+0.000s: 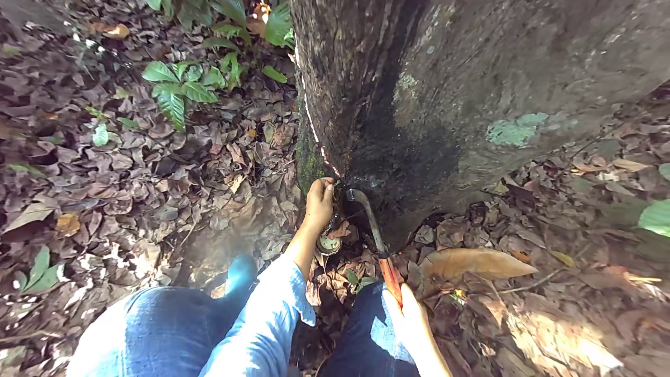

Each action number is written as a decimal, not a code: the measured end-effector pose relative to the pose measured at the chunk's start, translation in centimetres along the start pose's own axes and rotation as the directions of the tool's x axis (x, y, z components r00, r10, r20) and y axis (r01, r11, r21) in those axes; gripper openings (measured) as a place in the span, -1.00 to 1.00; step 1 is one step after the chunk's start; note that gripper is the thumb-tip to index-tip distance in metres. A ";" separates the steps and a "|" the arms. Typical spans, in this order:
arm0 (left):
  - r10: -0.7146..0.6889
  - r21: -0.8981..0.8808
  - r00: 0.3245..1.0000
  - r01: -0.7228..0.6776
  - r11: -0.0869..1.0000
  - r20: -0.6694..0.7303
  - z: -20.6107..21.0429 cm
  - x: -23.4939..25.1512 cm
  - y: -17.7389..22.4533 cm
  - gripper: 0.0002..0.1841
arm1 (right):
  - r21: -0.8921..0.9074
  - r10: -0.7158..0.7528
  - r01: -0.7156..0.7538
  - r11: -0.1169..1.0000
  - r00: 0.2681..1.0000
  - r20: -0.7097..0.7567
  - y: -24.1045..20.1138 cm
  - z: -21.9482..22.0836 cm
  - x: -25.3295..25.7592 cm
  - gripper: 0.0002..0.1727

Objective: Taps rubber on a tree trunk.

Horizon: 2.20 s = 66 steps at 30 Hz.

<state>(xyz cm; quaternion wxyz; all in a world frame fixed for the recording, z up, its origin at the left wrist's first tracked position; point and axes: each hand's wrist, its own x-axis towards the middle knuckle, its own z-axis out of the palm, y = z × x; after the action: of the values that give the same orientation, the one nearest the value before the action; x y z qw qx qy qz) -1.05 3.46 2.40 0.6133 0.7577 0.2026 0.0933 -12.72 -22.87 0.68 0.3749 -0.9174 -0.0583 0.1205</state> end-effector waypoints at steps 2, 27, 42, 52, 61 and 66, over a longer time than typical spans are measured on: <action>0.059 -0.042 0.998 -0.061 0.997 -0.033 0.4 0.5 -0.1 -0.76 | -0.033 0.014 -0.013 0.999 0.999 0.040 -0.7 0.3 0.1 -0.56; -0.312 0.519 0.830 0.032 0.854 0.462 -2.1 0.4 1.8 -0.63 | 0.111 0.127 -0.120 0.987 0.990 -0.059 -4.9 6.5 -0.6 -0.65; -0.035 0.176 0.910 0.118 0.977 -0.414 -12.6 3.4 3.5 -0.61 | 0.232 -0.011 0.012 0.973 1.000 -0.006 -5.9 4.0 0.0 -0.66; 0.203 0.127 0.921 -0.169 0.977 -0.332 -15.5 8.3 11.7 -0.64 | 0.363 -0.149 0.150 0.920 0.988 -0.029 -9.7 1.7 4.6 -0.56; 0.196 -0.148 0.963 -0.224 0.963 -0.183 -12.4 12.5 15.5 -0.62 | 0.424 -0.128 0.130 0.896 0.991 -0.033 -12.3 2.6 4.0 -0.58; 0.687 0.093 0.615 -0.715 0.693 -0.389 -9.7 7.8 14.7 -0.62 | 0.193 -0.360 0.383 0.903 0.922 -0.145 -15.6 3.3 8.4 -0.49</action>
<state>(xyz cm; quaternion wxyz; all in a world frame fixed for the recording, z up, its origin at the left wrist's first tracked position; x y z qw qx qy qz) 5.03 12.98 18.04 0.5006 0.7186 0.0060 0.4826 -5.74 -7.92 7.88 0.4916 -0.8479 -0.1987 0.0038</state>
